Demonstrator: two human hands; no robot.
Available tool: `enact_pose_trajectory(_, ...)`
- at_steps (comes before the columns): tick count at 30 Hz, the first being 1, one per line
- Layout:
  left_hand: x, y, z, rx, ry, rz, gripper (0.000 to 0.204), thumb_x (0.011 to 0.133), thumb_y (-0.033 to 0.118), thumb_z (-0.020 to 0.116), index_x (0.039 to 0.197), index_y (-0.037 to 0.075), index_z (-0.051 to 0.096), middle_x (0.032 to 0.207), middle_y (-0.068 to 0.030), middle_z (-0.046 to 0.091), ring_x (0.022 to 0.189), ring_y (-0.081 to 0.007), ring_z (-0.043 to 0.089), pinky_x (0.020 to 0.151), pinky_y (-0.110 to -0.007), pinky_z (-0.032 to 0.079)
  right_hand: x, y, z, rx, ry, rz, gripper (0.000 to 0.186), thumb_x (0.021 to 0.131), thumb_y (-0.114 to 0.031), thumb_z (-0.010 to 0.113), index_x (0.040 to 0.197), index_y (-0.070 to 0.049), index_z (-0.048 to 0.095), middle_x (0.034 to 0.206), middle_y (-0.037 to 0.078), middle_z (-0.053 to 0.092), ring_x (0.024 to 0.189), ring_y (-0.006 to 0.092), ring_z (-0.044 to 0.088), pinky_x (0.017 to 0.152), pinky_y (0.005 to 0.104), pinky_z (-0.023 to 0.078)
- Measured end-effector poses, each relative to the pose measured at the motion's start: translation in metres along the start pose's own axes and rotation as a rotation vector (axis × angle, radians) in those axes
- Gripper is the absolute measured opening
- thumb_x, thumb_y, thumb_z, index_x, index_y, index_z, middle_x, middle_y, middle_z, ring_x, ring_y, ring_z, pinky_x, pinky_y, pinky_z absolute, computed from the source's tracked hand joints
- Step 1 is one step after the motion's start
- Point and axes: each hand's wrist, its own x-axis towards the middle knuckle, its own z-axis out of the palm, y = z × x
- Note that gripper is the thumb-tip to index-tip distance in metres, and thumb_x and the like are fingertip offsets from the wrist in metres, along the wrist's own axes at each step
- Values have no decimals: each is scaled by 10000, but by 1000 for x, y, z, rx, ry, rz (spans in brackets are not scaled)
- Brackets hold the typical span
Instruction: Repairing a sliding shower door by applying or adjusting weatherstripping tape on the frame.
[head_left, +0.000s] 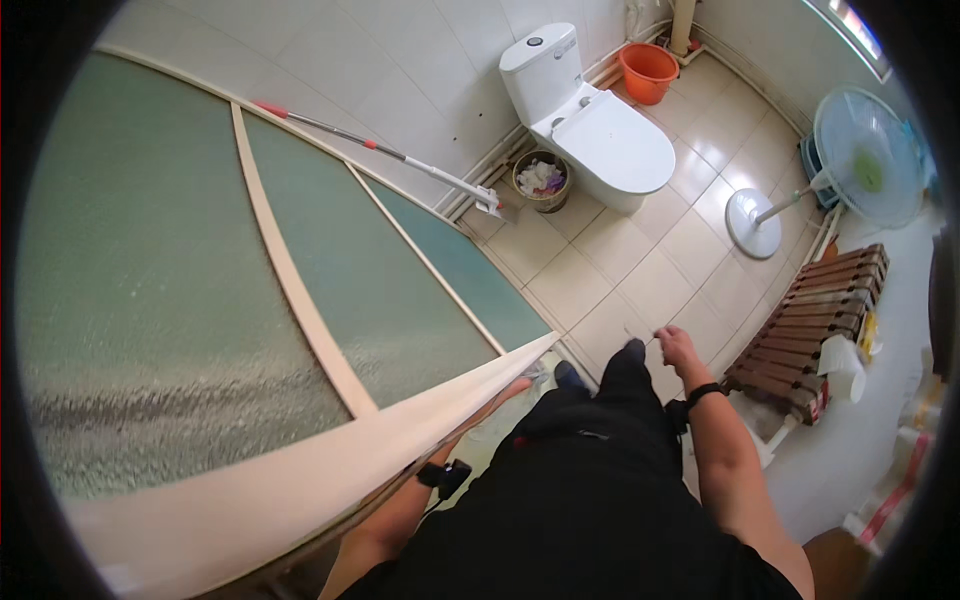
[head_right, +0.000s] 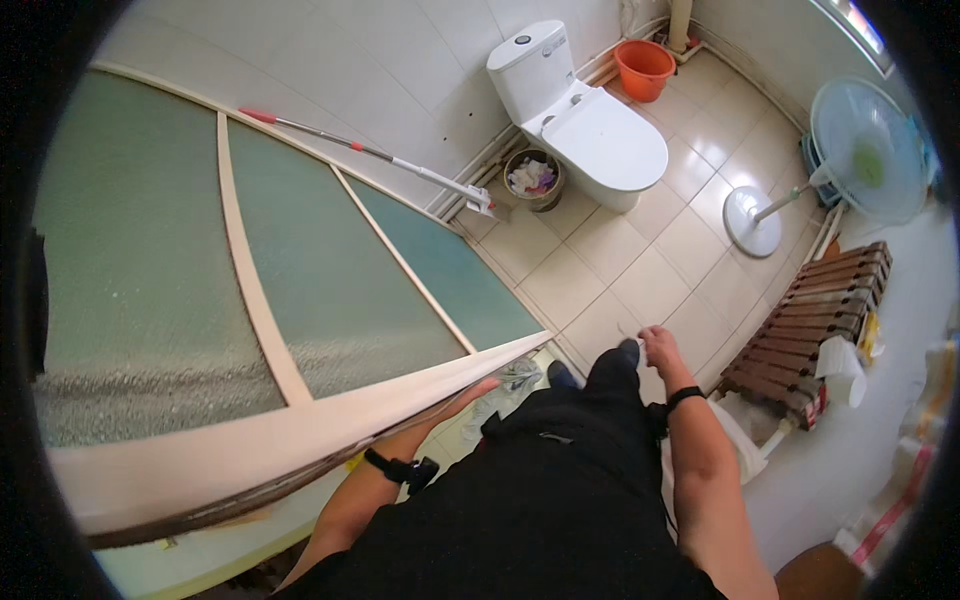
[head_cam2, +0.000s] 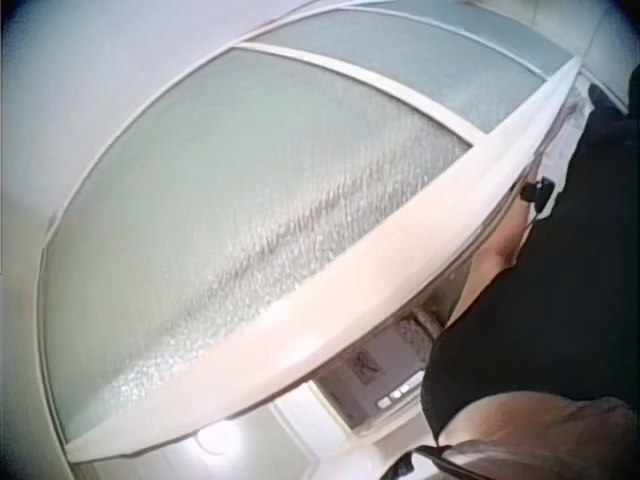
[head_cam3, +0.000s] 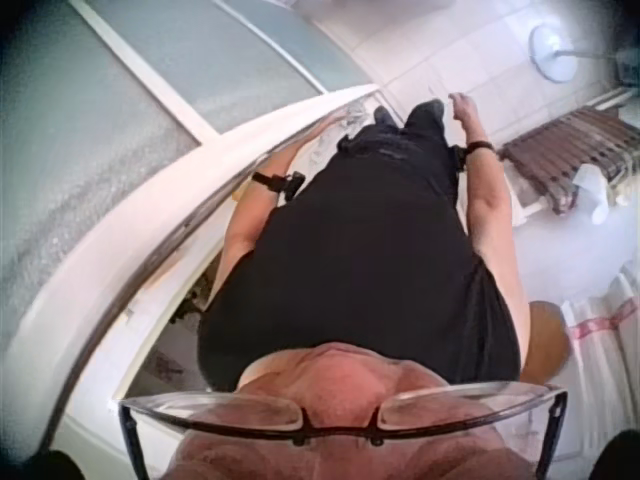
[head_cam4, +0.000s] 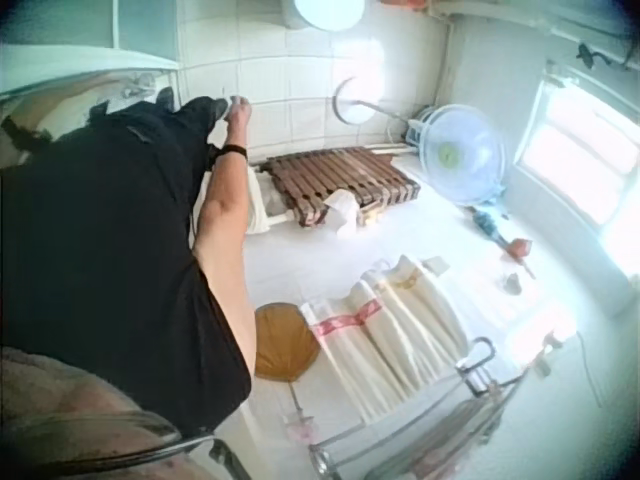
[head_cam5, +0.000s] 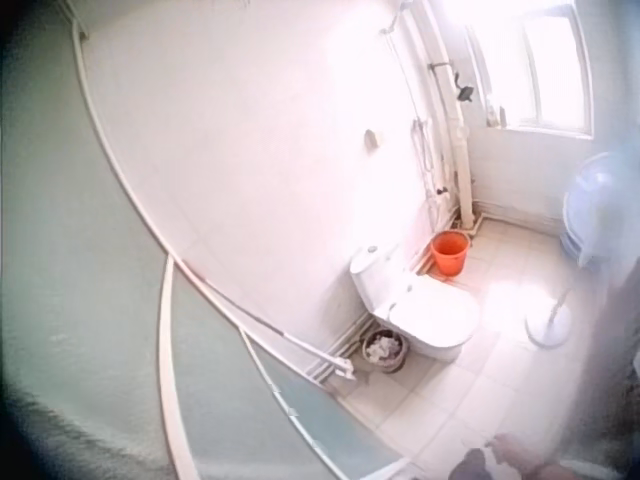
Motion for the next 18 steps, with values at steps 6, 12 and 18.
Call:
enact_pose_trajectory(6,-3,24,2,-320,113,-285,733,1077,538,608,1617,61,477,1618,-172,542,1479,-278,519,1226,-390,409,100,-96,53,-237,-192,-172,343,1013,-321,695,1093,9,745,757,128,685,625,247,660,630,420,542)
enact_pose_trajectory(12,12,44,5,-252,297,-538,685,1054,490,636,1583,68,526,1590,-171,571,1442,-293,552,1207,-428,435,192,-171,99,-386,-412,-183,306,971,-305,681,1083,-42,791,881,184,760,823,355,735,814,458,584)
enact_pose_trajectory(18,24,73,2,-206,400,-753,647,1035,449,660,1555,74,567,1567,-171,595,1410,-305,579,1192,-459,456,354,-176,144,-642,-524,-219,219,935,-234,695,1035,-98,834,1135,154,804,1104,341,754,928,447,607)
